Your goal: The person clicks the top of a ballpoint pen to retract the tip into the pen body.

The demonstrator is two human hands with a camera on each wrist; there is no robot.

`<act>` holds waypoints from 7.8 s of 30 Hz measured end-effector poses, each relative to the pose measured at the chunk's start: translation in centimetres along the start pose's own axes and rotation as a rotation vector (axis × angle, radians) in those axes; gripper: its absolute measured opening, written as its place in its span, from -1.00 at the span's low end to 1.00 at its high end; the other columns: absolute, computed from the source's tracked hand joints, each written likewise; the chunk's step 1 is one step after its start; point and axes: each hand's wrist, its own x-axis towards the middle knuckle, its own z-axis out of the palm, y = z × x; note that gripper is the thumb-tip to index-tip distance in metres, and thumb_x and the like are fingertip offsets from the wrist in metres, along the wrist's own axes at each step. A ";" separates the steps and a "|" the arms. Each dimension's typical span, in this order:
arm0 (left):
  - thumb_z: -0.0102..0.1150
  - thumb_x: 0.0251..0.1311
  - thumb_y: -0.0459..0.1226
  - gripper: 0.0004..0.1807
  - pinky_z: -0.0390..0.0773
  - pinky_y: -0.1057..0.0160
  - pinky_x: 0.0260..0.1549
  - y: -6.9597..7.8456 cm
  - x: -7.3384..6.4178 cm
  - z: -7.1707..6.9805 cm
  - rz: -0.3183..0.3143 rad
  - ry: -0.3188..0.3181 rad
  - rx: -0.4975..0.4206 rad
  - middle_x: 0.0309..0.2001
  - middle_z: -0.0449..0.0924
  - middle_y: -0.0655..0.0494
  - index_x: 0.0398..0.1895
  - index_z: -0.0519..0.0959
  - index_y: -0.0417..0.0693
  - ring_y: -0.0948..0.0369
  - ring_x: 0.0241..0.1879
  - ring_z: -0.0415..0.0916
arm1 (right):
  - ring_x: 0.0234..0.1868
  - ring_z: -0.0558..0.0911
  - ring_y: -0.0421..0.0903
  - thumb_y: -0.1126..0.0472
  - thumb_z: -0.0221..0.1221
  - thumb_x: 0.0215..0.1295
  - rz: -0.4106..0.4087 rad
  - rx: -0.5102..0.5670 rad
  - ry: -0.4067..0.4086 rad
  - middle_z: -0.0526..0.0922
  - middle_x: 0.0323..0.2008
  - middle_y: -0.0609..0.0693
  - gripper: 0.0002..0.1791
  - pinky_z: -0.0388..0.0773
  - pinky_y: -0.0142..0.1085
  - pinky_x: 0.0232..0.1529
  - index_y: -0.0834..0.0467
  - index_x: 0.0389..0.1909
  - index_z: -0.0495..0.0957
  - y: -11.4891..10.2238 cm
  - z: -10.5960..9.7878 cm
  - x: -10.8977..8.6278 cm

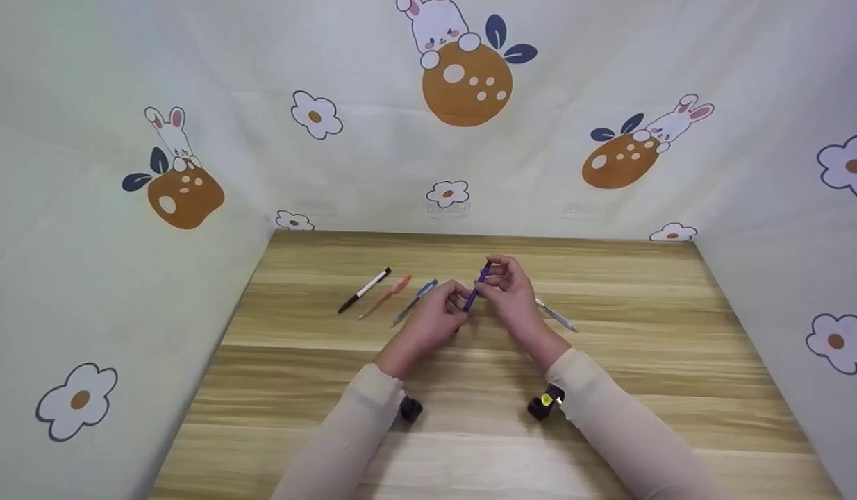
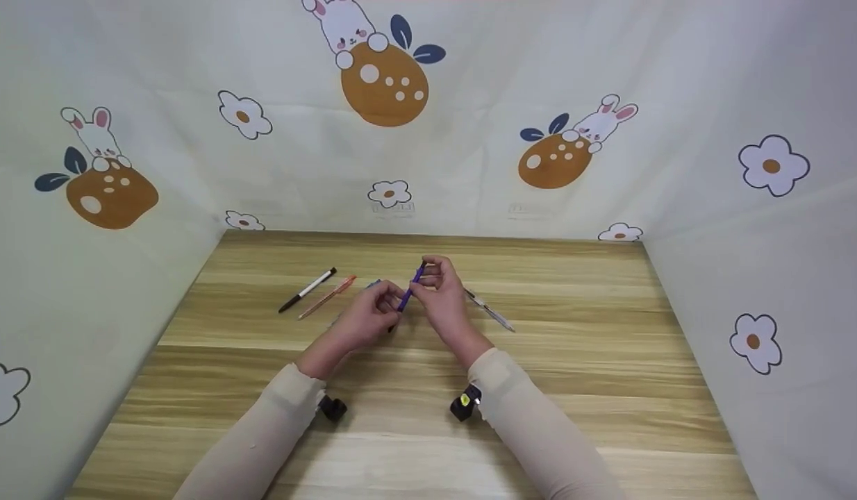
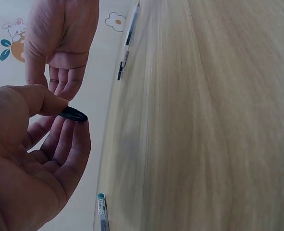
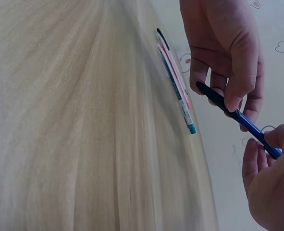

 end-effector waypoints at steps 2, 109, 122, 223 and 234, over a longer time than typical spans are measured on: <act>0.34 0.34 -0.49 -0.69 0.66 0.24 -0.24 -0.1 -0.1 -0.1 -0.001 -0.004 0.002 -0.16 0.66 0.08 0.10 0.63 -0.12 0.20 -0.20 0.65 | -0.07 0.71 -0.12 0.63 0.33 0.36 0.003 -0.011 -0.002 0.59 0.09 0.27 -0.44 0.74 -0.35 -0.06 0.31 0.33 0.48 0.1 0.1 0.0; 0.45 0.24 -0.41 -0.77 0.72 0.00 -0.12 -3.3 -1.6 -2.8 0.011 0.157 0.669 -0.17 0.81 0.06 -0.07 0.84 -0.01 0.07 -0.18 0.73 | -0.02 0.65 0.00 0.48 0.35 0.35 0.072 -0.153 -0.014 0.55 0.22 0.42 -0.50 0.67 -0.41 -0.18 0.40 0.28 0.51 1.4 1.0 -0.1; 0.47 0.23 -0.37 -0.75 0.71 0.00 -0.10 -3.2 -1.3 -2.8 -0.048 0.136 0.668 -0.18 0.79 0.08 -0.02 0.83 0.00 0.08 -0.18 0.71 | -0.01 0.65 0.01 0.45 0.38 0.33 0.071 -0.191 -0.018 0.57 0.22 0.42 -0.48 0.67 -0.41 -0.16 0.42 0.28 0.51 1.2 0.9 -0.1; 0.43 0.47 -0.23 -0.31 0.47 0.01 0.46 1.8 2.5 5.0 0.122 -0.127 0.117 0.53 0.49 0.01 0.60 0.45 -0.03 0.02 0.47 0.47 | 0.29 0.57 0.37 0.47 0.39 0.40 -0.055 -0.743 -0.163 0.52 0.29 0.42 -0.42 0.54 0.22 0.34 0.41 0.40 0.48 -1.5 -14.3 -3.5; 0.45 0.45 -0.20 -0.32 0.47 0.04 0.45 2.1 2.9 5.8 0.154 -0.138 0.131 0.51 0.51 0.02 0.58 0.48 -0.06 0.01 0.45 0.49 | 0.25 0.60 0.35 0.46 0.40 0.38 -0.044 -0.817 -0.172 0.55 0.26 0.41 -0.40 0.54 0.22 0.33 0.40 0.41 0.49 -1.6 -14.7 -3.5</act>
